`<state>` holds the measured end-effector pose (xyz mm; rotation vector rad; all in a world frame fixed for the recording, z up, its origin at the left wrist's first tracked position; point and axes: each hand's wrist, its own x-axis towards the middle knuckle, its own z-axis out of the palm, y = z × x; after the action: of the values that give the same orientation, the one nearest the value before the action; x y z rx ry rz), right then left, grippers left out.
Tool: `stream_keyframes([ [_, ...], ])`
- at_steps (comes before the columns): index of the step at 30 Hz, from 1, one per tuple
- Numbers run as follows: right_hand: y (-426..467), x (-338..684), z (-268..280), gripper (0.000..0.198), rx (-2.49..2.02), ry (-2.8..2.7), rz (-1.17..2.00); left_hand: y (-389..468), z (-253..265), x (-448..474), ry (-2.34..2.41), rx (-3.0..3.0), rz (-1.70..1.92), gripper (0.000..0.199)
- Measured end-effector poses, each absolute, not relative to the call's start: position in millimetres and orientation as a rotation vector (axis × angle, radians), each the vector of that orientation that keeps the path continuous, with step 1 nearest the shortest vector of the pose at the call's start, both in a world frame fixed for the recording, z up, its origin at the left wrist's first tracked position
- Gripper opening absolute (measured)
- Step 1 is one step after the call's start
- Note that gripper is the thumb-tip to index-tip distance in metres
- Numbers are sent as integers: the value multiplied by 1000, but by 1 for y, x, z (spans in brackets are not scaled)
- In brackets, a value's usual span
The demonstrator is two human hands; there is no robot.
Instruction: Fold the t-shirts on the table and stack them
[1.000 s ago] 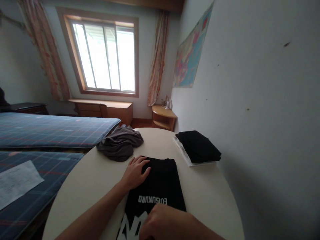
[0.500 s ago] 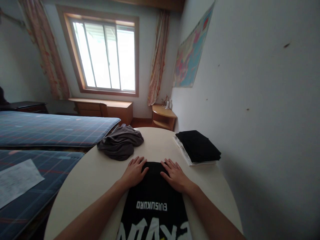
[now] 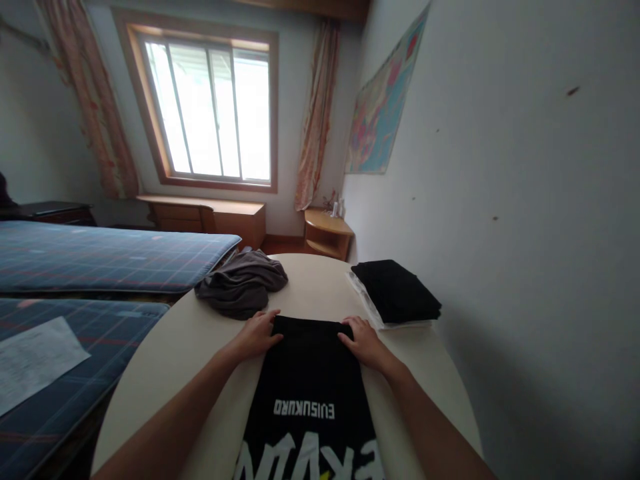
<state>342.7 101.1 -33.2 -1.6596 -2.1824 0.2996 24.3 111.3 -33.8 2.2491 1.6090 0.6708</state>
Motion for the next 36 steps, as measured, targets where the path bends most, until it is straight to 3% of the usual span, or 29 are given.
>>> stream_keyframes([
  [3, 104, 345, -31, 27, -1670, -2144, 319, 111, -29, 27, 1622, 2208, 627, 52],
  [7, 101, 347, -23, 17, -1539, -2102, 483, 106, -25, 35, 1604, 2176, 537, 20],
  [9, 97, 347, -20, 15, -1490, -2056, 585, 103, -24, 38, 1607, 2170, 576, 15],
  [13, 95, 348, -18, 16, -1507, -1984, 645, 99, -23, 39, 1639, 2091, 688, 22],
  [19, 105, 351, -5, 17, -1548, -1849, 664, 112, -8, 44, 1463, 1661, 850, 15],
  [25, 125, 345, 21, 32, -1516, -1496, 944, 133, 21, 56, 1323, 1404, 864, 32],
  [36, 100, 350, 69, 18, -1394, -1691, 723, 110, 61, 46, 1031, 1268, 975, 45],
])
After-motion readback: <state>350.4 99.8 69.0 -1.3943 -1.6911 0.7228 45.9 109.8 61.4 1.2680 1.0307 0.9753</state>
